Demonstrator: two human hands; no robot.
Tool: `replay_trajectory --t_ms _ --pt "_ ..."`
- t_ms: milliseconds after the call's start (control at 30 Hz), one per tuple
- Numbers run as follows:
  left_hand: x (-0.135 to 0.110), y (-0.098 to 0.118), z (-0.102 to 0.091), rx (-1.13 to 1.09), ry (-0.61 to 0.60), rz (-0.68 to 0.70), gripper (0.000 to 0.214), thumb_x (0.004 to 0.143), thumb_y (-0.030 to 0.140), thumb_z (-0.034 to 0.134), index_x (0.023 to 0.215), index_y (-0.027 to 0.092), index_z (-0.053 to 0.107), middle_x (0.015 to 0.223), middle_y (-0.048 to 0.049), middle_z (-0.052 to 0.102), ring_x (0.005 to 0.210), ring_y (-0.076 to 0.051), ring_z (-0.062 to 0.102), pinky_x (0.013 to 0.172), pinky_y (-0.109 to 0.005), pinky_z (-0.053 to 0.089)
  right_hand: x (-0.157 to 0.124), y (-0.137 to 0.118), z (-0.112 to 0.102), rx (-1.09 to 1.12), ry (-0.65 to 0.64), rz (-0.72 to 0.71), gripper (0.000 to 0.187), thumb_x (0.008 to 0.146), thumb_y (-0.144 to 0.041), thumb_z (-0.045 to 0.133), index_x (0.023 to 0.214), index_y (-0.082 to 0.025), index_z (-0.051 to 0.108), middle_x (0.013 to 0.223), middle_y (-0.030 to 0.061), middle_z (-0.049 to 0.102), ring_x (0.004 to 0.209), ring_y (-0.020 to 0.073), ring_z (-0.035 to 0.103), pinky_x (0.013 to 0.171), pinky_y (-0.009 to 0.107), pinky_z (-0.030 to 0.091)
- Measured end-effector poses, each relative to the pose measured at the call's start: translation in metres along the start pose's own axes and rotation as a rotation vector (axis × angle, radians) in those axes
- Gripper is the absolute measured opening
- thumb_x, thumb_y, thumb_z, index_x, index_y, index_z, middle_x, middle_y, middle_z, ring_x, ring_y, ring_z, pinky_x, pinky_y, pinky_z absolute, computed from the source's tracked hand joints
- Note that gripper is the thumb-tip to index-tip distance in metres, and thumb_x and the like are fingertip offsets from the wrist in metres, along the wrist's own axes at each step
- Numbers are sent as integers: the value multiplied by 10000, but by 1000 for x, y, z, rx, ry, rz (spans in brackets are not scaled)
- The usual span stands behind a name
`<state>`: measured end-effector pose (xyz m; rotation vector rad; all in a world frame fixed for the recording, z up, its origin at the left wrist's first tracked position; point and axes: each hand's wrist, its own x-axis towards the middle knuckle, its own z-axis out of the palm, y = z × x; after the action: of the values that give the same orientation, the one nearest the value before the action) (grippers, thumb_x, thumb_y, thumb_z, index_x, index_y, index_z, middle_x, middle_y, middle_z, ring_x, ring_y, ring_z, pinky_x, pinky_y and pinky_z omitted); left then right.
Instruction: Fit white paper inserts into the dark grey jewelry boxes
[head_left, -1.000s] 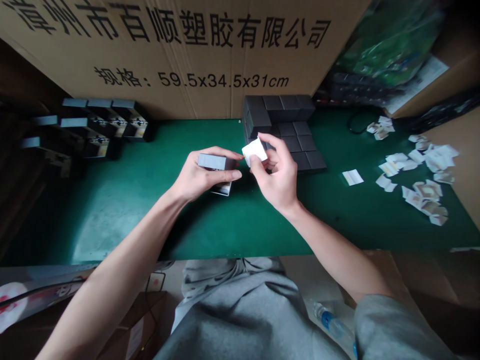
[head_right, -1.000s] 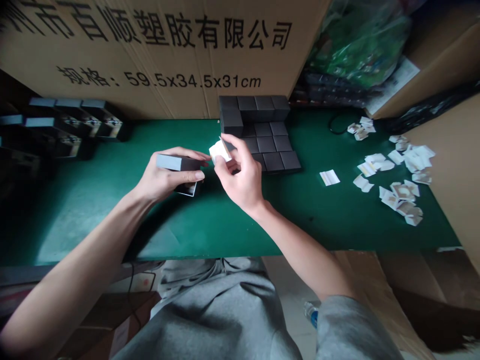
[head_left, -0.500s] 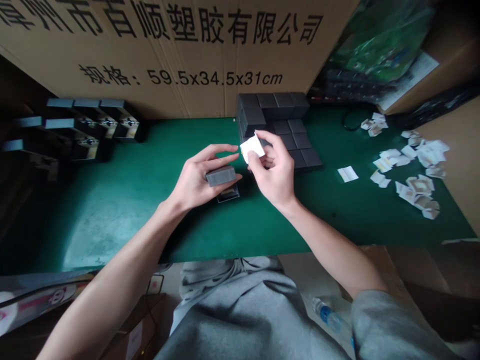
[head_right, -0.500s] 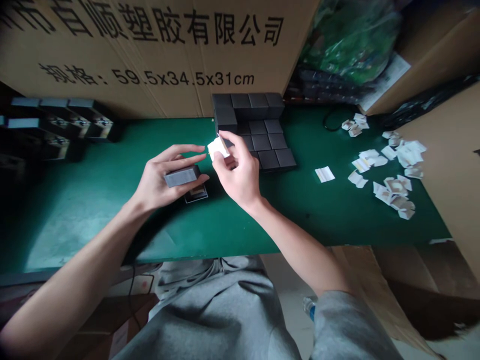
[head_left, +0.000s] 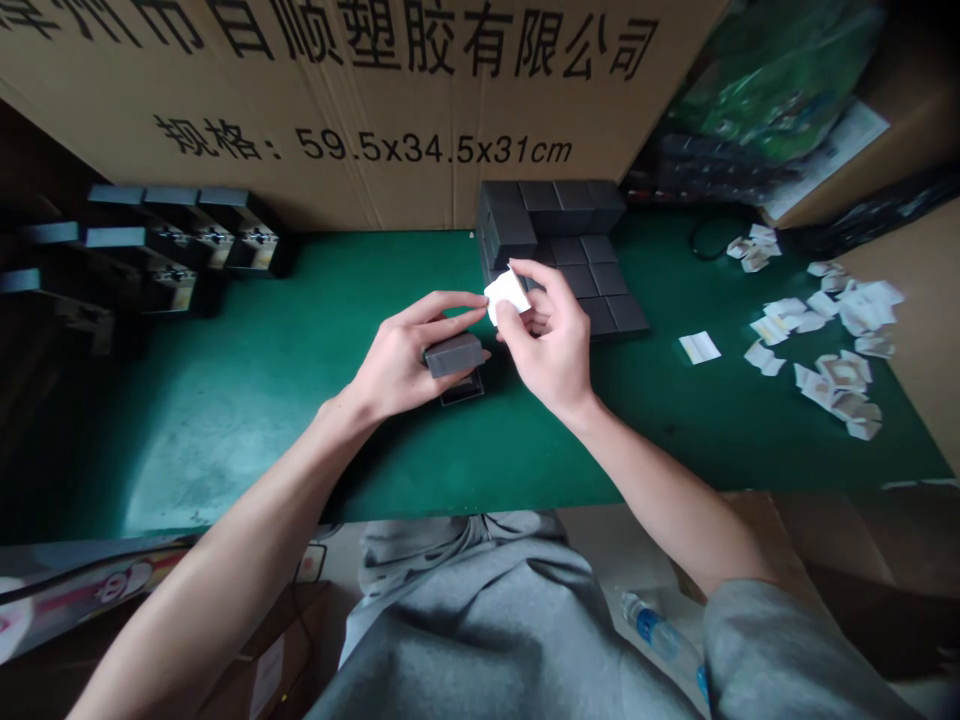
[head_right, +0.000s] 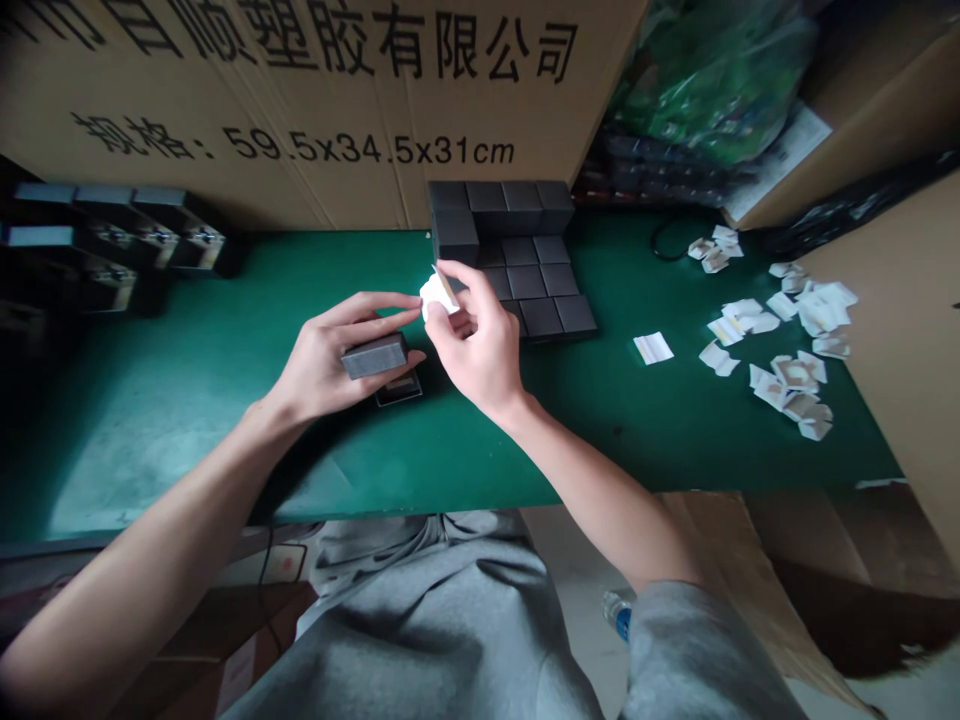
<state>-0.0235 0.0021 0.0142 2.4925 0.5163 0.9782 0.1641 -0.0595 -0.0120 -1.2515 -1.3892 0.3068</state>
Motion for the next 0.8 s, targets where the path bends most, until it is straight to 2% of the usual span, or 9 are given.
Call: replay_trajectory --t_ms 267,500,800 --pt "-1 1 0 10 -18 -47 384 920 365 752 1283 238 764 1360 -86 721 1144 -250 728 1006 -389 609 0 -1 0 -20 -2 -11 326 1046 -394 558 1345 -266 541 904 11 720 653 140 702 630 295 655" --pt "-1 -1 1 -10 -14 -27 381 908 310 751 1276 216 772 1317 -92 742 1120 -245 741 1001 -359 607 0 -6 0 -17 -15 -3 305 1033 -357 566 1325 -268 557 820 -16 694 640 139 685 656 297 651" --pt "0 0 2 -198 -53 -191 532 903 368 754 1412 223 696 1482 -96 647 1361 -300 635 1218 -457 463 2 -3 -4 -52 -8 -12 353 1060 -420 518 1382 -275 517 889 5 715 688 150 699 698 310 653"
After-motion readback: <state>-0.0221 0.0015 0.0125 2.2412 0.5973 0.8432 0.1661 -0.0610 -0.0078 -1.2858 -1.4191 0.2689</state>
